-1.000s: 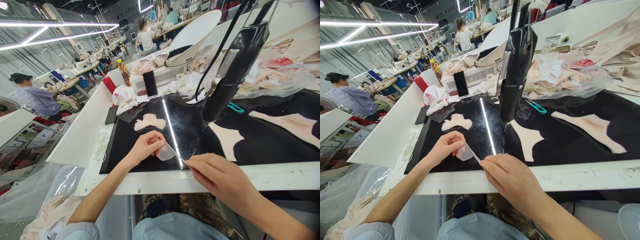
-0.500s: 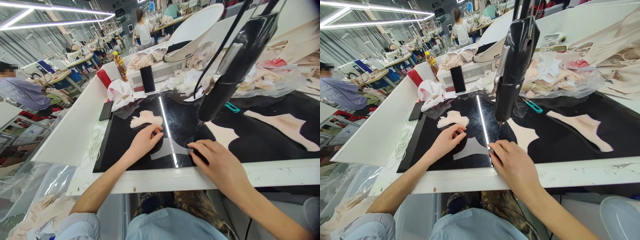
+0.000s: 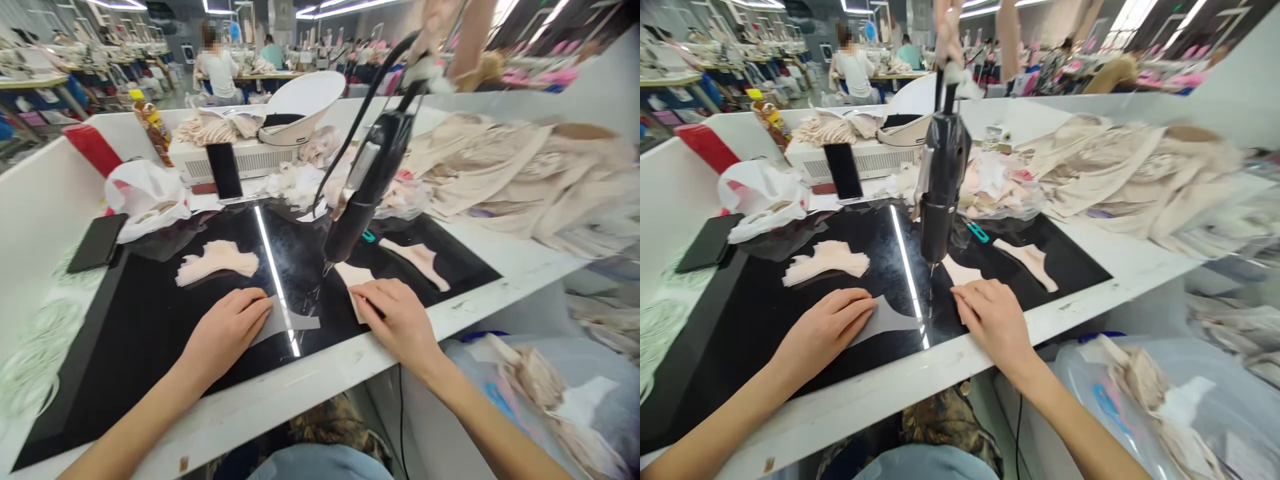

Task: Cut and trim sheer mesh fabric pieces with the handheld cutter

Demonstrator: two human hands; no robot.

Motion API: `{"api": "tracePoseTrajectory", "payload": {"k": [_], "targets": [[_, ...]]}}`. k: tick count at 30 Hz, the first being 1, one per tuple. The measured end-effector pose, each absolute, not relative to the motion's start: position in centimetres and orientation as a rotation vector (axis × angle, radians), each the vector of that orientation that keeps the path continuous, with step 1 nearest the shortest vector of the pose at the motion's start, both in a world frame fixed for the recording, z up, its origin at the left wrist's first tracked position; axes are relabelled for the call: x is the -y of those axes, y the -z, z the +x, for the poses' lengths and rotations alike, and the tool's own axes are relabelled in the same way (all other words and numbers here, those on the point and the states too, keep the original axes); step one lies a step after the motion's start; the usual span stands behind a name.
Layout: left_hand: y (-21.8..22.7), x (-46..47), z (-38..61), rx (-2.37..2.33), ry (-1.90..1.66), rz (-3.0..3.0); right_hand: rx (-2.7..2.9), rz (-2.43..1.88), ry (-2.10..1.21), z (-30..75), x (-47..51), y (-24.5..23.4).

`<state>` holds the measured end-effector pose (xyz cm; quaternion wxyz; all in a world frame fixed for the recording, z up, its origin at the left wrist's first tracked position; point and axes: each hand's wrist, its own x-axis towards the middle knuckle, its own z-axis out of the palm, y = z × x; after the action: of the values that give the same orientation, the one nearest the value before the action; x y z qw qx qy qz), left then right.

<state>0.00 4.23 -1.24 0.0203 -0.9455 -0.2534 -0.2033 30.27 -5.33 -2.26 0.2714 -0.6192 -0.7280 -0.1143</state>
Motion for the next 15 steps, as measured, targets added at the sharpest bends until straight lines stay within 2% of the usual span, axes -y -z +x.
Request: {"api": "tracePoseTrajectory", "payload": {"k": [7,15], "targets": [[1.7,-4.4,-0.7,0.723,0.784,-2.901,1.741,-1.998,0.609,38.7,4.3,2.1],[2.2,-4.3,-0.6,0.685,0.792,-2.894,1.790,-2.278,0.677,39.2,1.6,2.2]]}}
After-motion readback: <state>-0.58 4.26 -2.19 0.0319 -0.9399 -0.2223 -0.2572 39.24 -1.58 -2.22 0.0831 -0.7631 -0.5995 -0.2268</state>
